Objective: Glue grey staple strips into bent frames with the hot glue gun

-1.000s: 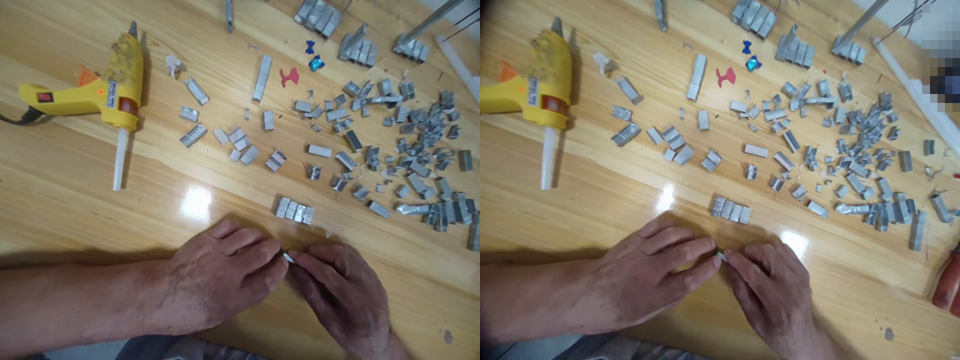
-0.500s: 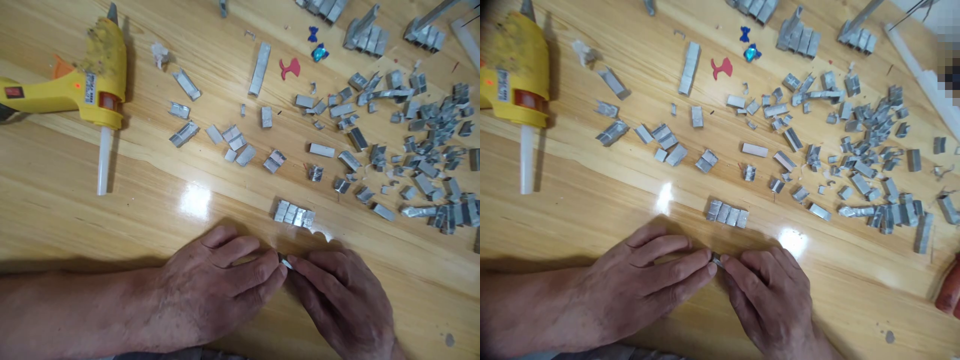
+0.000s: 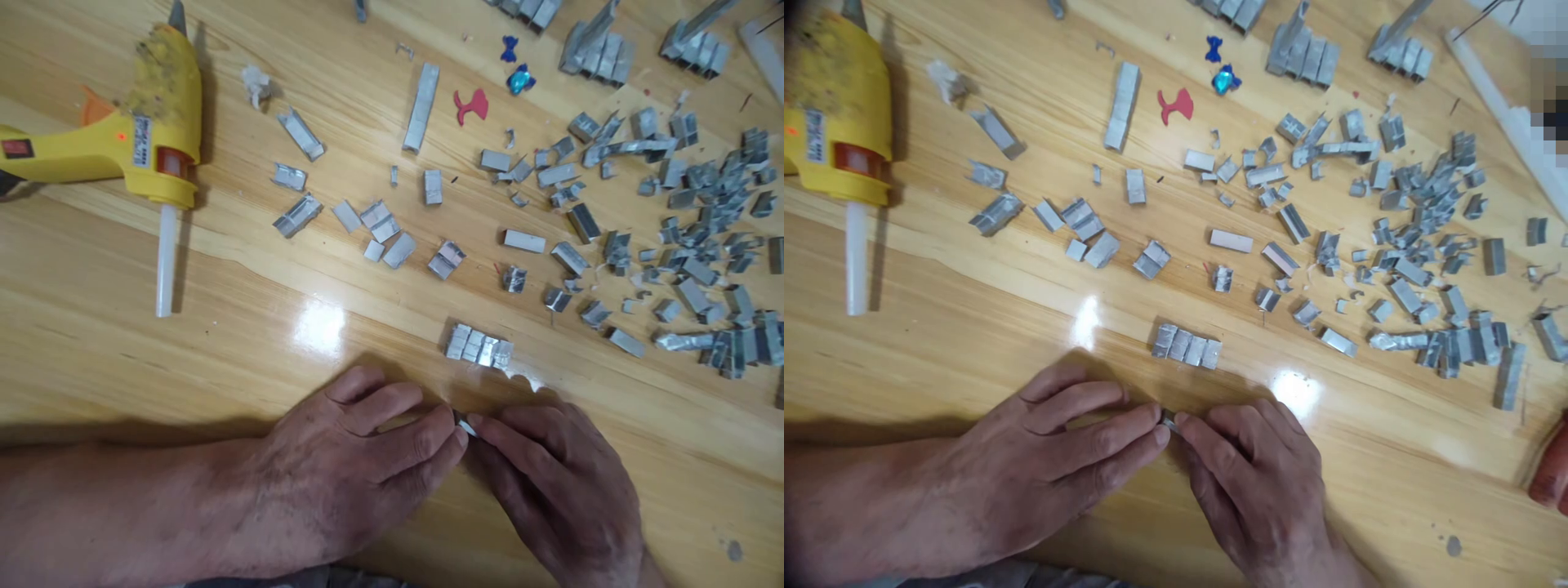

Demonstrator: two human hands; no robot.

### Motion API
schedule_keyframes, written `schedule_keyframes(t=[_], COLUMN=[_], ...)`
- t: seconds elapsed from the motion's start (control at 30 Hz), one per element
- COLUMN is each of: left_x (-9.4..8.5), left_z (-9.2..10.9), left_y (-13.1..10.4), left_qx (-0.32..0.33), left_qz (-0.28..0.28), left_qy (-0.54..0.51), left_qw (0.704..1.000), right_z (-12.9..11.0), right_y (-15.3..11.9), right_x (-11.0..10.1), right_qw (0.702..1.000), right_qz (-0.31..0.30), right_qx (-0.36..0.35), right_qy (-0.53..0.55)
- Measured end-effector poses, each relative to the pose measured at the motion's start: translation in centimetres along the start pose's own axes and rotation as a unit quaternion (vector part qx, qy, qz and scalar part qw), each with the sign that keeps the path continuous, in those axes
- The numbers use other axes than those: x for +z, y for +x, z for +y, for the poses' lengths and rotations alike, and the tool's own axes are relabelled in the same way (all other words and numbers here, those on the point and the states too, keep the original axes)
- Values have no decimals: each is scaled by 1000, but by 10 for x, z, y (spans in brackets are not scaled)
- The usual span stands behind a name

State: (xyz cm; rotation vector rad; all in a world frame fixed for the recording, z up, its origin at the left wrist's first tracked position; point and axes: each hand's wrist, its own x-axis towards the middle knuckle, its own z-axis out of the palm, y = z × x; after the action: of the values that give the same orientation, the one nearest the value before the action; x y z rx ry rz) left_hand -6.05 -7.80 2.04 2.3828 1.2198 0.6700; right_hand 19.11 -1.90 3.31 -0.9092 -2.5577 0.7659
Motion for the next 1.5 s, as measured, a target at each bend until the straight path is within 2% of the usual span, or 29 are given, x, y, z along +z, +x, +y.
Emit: schedule_keyframes(t=[0.37, 0.67, 0.97, 1.2, 1.5], left_x=[-3, -2, -8, -7, -3], left_z=[-1, 0, -3, -4, -5], left_y=[1, -2, 2, 1, 1], left_qx=[7, -8, -1, 15, 6], left_qz=[-17, -27, -50, -56, -71], left_qy=[36, -19, -54, -14, 6], left_qw=[999, 999, 997, 998, 997], right_z=[-2, -3, -1, 2, 5], right_y=[-2, -1, -1, -4, -6], right_x=[2, 3, 9, 14, 21], right_qw=[1000, 1000, 998, 995, 992], right_qz=[5, 6, 45, 73, 102], right_qx=[11, 17, -14, -37, -29], right_qy=[2, -9, -37, -49, -61])
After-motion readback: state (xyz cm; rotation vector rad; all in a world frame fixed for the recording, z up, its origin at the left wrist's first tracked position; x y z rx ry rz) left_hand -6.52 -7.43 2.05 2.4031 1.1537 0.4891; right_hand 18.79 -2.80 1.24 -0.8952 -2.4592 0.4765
